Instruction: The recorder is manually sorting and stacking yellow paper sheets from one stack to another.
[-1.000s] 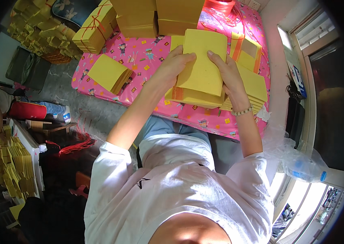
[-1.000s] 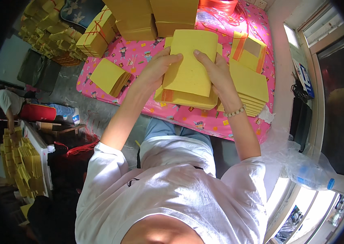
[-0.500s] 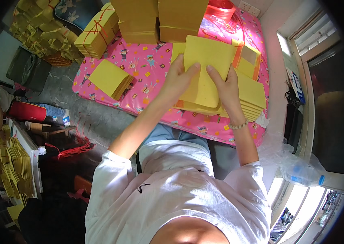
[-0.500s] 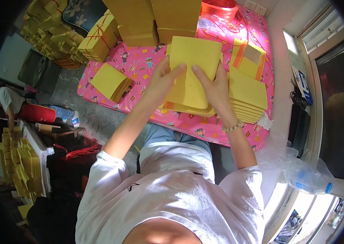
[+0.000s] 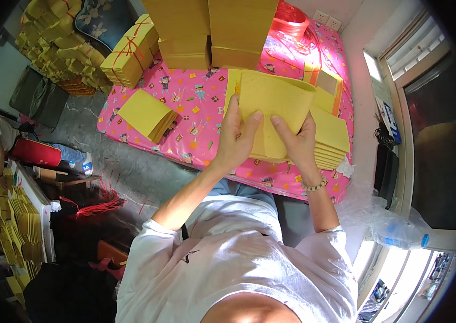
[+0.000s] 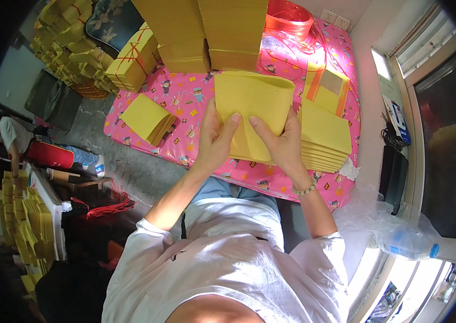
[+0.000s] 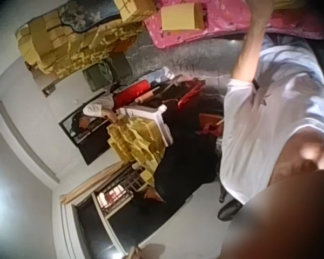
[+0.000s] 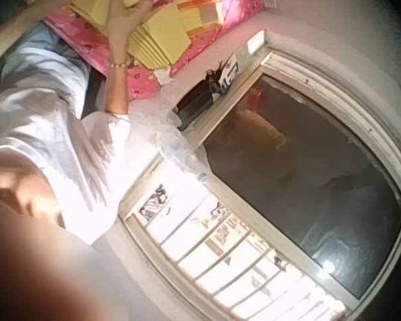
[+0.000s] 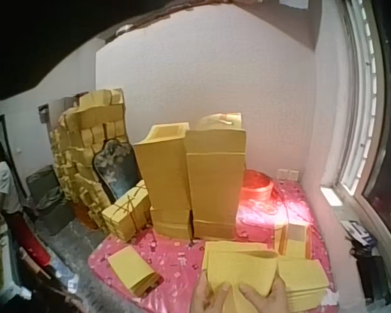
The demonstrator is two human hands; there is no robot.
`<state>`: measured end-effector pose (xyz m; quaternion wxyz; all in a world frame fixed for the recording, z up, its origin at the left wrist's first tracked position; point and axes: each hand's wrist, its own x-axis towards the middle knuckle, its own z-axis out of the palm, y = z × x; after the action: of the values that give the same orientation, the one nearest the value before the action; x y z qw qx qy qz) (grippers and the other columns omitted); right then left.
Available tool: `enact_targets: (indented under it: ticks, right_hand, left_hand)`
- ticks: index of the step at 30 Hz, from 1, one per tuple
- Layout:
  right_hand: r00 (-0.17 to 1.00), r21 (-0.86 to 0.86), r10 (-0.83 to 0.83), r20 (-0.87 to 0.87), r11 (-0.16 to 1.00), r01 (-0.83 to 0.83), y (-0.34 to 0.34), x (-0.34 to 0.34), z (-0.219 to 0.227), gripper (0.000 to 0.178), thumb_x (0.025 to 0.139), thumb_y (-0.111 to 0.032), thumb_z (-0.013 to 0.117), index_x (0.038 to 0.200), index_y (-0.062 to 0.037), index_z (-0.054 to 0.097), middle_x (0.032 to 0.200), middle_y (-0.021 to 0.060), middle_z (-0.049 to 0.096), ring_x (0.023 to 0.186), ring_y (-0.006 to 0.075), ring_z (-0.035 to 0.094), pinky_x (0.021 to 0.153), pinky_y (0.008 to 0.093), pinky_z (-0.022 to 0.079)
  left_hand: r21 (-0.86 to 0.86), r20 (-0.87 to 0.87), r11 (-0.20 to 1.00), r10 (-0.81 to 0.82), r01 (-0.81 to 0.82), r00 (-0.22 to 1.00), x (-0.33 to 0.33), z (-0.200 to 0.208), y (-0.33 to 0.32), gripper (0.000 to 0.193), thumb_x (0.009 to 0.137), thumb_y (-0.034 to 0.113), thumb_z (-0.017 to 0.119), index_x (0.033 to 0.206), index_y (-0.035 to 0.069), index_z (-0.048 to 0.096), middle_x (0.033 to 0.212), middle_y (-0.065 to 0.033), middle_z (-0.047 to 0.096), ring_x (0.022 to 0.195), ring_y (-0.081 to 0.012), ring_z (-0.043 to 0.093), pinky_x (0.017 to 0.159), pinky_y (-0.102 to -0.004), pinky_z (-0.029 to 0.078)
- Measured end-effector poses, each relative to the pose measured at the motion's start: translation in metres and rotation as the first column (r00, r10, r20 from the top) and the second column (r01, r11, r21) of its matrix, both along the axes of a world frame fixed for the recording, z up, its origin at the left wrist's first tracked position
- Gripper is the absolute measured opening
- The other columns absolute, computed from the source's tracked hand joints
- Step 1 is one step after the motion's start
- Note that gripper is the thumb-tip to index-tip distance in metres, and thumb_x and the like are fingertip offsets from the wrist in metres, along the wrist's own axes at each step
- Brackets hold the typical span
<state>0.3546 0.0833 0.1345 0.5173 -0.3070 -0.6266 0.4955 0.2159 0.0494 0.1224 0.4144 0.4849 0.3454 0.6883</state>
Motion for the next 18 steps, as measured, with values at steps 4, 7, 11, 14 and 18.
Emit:
enact_targets:
  ticks: [4,7,11,14,18]
  right_hand:
    - [1.000,-0.033,0.005,-0.016,0.999,-0.006,-0.004,0.002,0.002,0.028,0.088,-0.013,0.065,0.110,0.0032,0.056,0.097,0.0078,0.066,0.084,0.0109,0.062,0.070,0.0247,0.051]
    - [0.997,-0.116,-0.037,0.065,0.992,0.045,-0.002,0.000,0.011,0.027,0.089,-0.018,0.064,0.103,0.0040,0.061,0.089,0.0065,0.067,0.076,0.0091,0.063,0.065,0.0232,0.051]
    - [0.997,-0.207,-0.011,0.076,0.978,0.027,0.012,-0.003,0.018,0.028,0.089,-0.022,0.065,0.098,0.0043,0.065,0.084,0.0050,0.068,0.070,0.0069,0.062,0.061,0.0217,0.050]
    - [0.987,-0.185,-0.028,0.158,0.981,0.057,0.029,-0.004,0.016,0.031,0.089,-0.025,0.064,0.096,0.0047,0.065,0.080,0.0045,0.068,0.067,0.0061,0.062,0.058,0.0215,0.049]
    - [0.986,-0.253,0.031,0.165,0.967,0.012,0.049,-0.008,0.005,0.032,0.088,-0.027,0.064,0.095,0.0039,0.066,0.078,0.0048,0.068,0.064,0.0070,0.062,0.056,0.0218,0.049]
  left_hand:
    - [0.009,0.013,1.000,0.011,-0.011,1.000,0.001,0.001,-0.006,0.031,0.094,0.005,0.048,0.123,-0.002,0.039,0.115,-0.0113,0.053,0.108,-0.0150,0.051,0.092,-0.0285,0.042]
    - [-0.017,0.051,1.000,0.010,-0.009,0.999,0.000,0.004,-0.004,0.032,0.094,0.005,0.048,0.123,-0.001,0.039,0.116,-0.0110,0.053,0.109,-0.0146,0.051,0.092,-0.0286,0.042]
    - [-0.094,0.065,0.996,0.012,-0.006,0.998,-0.008,0.007,0.004,0.031,0.093,0.004,0.049,0.123,0.000,0.041,0.116,-0.0103,0.055,0.108,-0.0147,0.052,0.091,-0.0289,0.043]
    - [-0.214,0.121,0.976,-0.001,0.027,0.993,-0.016,0.008,0.013,0.032,0.093,0.008,0.051,0.124,0.001,0.047,0.117,-0.0081,0.059,0.108,-0.0139,0.055,0.092,-0.0282,0.043]
    - [-0.379,0.206,0.915,-0.064,0.140,0.977,-0.027,0.005,0.027,0.028,0.093,0.009,0.051,0.120,0.001,0.051,0.112,-0.0089,0.061,0.101,-0.0162,0.060,0.087,-0.0300,0.047]
